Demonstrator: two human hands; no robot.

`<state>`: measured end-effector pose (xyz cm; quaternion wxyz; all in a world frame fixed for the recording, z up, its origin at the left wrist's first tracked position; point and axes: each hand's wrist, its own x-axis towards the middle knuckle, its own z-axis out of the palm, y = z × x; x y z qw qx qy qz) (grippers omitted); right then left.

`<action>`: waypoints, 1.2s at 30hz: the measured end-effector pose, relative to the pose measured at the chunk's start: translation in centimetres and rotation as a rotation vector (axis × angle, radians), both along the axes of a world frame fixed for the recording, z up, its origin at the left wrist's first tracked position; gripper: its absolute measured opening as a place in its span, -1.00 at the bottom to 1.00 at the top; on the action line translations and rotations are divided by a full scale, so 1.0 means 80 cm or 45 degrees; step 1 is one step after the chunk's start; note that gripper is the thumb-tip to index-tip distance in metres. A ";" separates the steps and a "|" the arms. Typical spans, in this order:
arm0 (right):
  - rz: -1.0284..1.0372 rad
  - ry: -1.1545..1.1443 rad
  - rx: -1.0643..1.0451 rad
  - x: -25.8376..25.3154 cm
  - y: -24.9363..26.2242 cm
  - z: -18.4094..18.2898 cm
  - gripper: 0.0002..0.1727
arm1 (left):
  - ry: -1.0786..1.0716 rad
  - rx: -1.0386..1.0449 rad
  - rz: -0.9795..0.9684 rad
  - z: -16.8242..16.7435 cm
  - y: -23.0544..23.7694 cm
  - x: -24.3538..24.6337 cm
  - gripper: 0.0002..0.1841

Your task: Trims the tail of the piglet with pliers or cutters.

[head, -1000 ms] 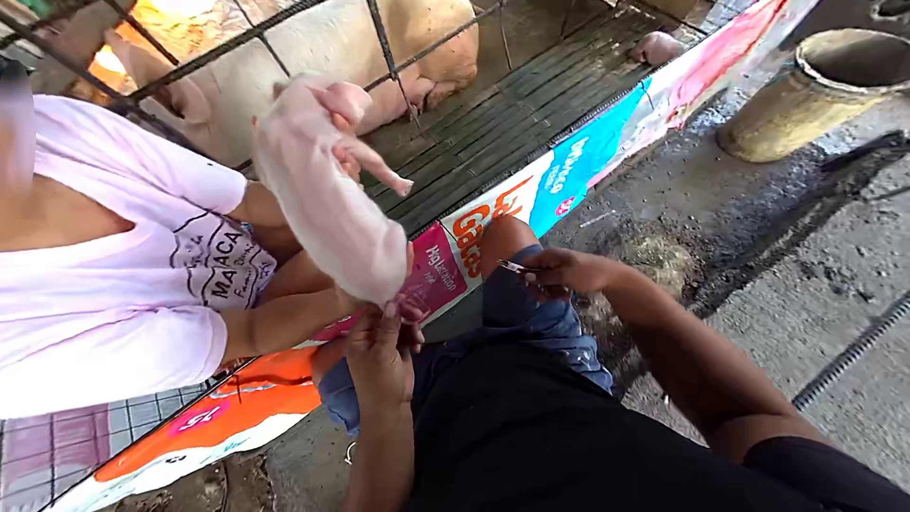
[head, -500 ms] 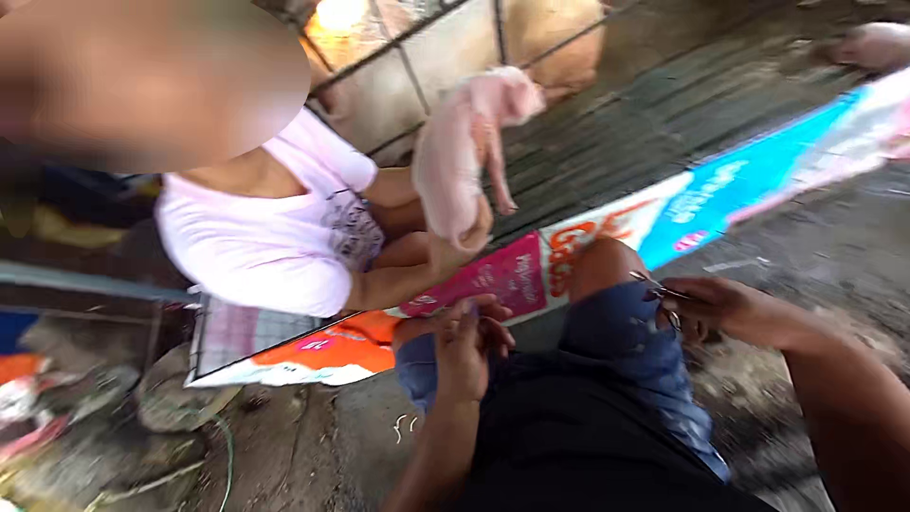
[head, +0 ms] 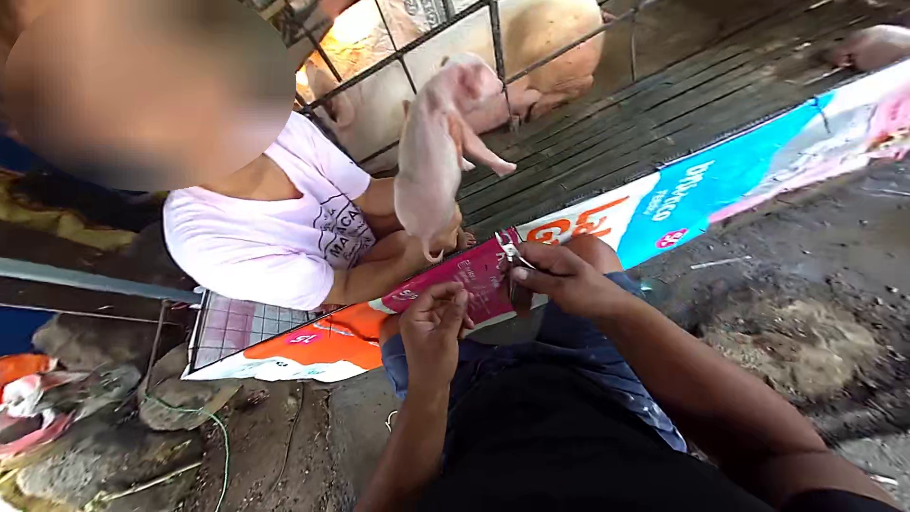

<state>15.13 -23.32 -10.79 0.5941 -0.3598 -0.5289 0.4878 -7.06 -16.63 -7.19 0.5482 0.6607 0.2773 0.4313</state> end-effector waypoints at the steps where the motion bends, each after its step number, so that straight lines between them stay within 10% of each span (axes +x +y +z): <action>1: 0.029 0.010 0.023 0.000 0.002 0.001 -0.74 | -0.005 0.013 0.030 0.000 0.001 0.001 -0.84; 14: 0.144 -0.253 0.006 0.006 0.023 0.016 -0.81 | -0.174 -0.533 0.084 0.008 0.024 0.038 -0.71; 36: 0.178 -0.341 0.087 0.001 0.028 0.002 -0.73 | -0.326 -0.358 -0.103 0.000 0.048 0.031 -0.84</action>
